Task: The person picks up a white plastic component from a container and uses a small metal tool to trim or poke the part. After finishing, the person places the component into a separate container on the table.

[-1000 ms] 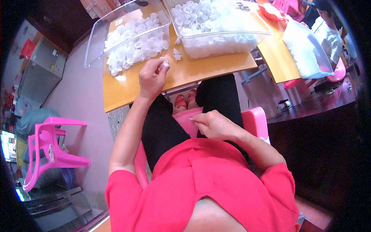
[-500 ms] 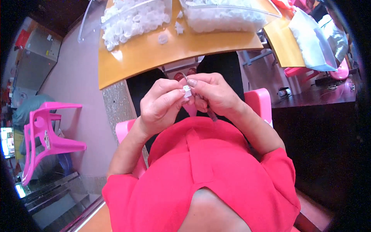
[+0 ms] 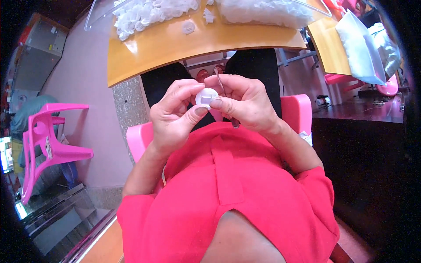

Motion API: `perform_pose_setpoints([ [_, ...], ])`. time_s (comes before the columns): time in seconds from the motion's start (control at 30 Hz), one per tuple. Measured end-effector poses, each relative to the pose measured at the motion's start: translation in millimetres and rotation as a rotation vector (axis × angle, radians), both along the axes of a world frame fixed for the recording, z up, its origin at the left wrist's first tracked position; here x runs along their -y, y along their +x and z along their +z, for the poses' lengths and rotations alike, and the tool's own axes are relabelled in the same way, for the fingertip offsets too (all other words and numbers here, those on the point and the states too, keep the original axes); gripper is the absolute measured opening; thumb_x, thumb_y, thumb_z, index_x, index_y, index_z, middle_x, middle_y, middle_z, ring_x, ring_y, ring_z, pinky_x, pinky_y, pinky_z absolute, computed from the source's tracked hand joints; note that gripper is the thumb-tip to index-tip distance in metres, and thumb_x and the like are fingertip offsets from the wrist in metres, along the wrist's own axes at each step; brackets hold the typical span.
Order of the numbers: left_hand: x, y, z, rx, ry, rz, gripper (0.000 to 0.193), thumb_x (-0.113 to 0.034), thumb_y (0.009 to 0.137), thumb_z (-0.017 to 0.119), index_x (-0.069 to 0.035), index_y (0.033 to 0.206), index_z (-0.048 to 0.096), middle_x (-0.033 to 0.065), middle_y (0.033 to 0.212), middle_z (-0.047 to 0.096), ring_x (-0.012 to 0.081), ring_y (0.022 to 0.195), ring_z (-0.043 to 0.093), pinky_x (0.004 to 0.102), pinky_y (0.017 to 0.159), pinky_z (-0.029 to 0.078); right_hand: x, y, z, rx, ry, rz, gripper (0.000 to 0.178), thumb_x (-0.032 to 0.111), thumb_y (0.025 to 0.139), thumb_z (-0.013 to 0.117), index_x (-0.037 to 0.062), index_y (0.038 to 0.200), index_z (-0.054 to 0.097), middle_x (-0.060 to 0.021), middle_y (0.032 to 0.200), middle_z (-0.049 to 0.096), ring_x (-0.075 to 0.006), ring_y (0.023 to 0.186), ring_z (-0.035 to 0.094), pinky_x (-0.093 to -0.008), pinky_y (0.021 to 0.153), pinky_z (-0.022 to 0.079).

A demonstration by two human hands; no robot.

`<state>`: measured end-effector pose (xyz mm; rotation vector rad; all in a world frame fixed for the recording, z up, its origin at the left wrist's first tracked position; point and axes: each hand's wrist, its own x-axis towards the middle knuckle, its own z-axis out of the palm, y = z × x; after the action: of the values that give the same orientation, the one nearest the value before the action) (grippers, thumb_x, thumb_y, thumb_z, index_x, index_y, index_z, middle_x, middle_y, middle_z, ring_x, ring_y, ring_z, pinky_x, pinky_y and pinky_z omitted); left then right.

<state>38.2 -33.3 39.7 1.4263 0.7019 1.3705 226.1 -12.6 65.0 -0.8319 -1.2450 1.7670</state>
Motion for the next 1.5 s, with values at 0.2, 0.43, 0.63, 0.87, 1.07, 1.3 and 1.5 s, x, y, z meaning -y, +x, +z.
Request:
perform_pose_setpoints([
  [0.2, 1, -1, -4, 0.035, -0.008, 0.010, 0.025, 0.005, 0.080, 0.068, 0.003, 0.105, 0.063, 0.0110, 0.107, 0.055, 0.0160, 0.098, 0.055, 0.0255, 0.085, 0.046, 0, -3, 0, -0.050, 0.037, 0.049, 0.037, 0.010, 0.089, 0.065, -0.0055, 0.120, 0.054, -0.0059, 0.085, 0.063, -0.0089, 0.069, 0.058, -0.0194, 0.052, 0.045],
  [0.43, 2, -1, -1, 0.019, -0.061, 0.037, 0.021, 0.003, 0.083, 0.067, 0.004, 0.104, 0.064, 0.0104, 0.106, 0.056, 0.0154, 0.097, 0.055, 0.0255, 0.084, 0.046, -7, 3, -10, -0.014, -0.062, 0.168, 0.035, 0.019, 0.094, 0.057, -0.0064, 0.118, 0.056, -0.0036, 0.071, 0.056, -0.0104, 0.062, 0.051, -0.0245, 0.057, 0.041],
  [0.63, -2, 1, -3, 0.027, -0.146, 0.009, 0.026, -0.005, 0.087, 0.065, 0.003, 0.112, 0.062, 0.0096, 0.110, 0.055, 0.0144, 0.100, 0.054, 0.0250, 0.086, 0.045, -7, -2, -7, -0.063, -0.166, 0.114, 0.029, 0.020, 0.093, 0.060, -0.0016, 0.113, 0.060, 0.0015, 0.071, 0.056, -0.0047, 0.058, 0.050, -0.0196, 0.050, 0.040],
  [0.87, 2, 1, -11, 0.057, -0.140, -0.008, 0.033, -0.006, 0.090, 0.062, 0.003, 0.121, 0.057, 0.0113, 0.116, 0.059, 0.0159, 0.104, 0.056, 0.0274, 0.091, 0.046, -3, -4, -1, 0.070, -0.130, 0.009, 0.030, 0.021, 0.093, 0.059, -0.0007, 0.114, 0.060, -0.0021, 0.075, 0.061, -0.0050, 0.061, 0.053, -0.0203, 0.051, 0.041],
  [1.07, 2, -13, -7, 0.138, -0.319, -0.036, 0.035, -0.006, 0.089, 0.062, 0.004, 0.122, 0.055, 0.0144, 0.111, 0.064, 0.0163, 0.095, 0.063, 0.0287, 0.083, 0.053, 10, 7, -7, 0.541, 0.408, -0.084, 0.027, 0.005, 0.094, 0.049, -0.0055, 0.117, 0.056, -0.0054, 0.077, 0.063, -0.0108, 0.062, 0.057, -0.0234, 0.059, 0.047],
  [1.3, 13, -14, -11, 0.098, -0.250, -0.002, 0.033, -0.001, 0.088, 0.061, 0.002, 0.121, 0.057, 0.0124, 0.113, 0.063, 0.0162, 0.098, 0.062, 0.0287, 0.084, 0.053, 21, 5, -14, 0.675, 0.858, 0.023, 0.033, -0.010, 0.079, 0.057, -0.0057, 0.111, 0.057, -0.0199, 0.078, 0.061, -0.0322, 0.069, 0.064, -0.0347, 0.059, 0.051],
  [1.5, 17, -14, -12, 0.097, -0.287, -0.021, 0.032, -0.001, 0.089, 0.061, 0.001, 0.121, 0.058, 0.0101, 0.111, 0.062, 0.0148, 0.098, 0.061, 0.0267, 0.083, 0.053, 20, -1, -15, 0.687, 0.886, 0.007, 0.033, -0.008, 0.079, 0.060, -0.0044, 0.111, 0.058, -0.0172, 0.074, 0.059, -0.0308, 0.063, 0.061, -0.0351, 0.054, 0.049],
])
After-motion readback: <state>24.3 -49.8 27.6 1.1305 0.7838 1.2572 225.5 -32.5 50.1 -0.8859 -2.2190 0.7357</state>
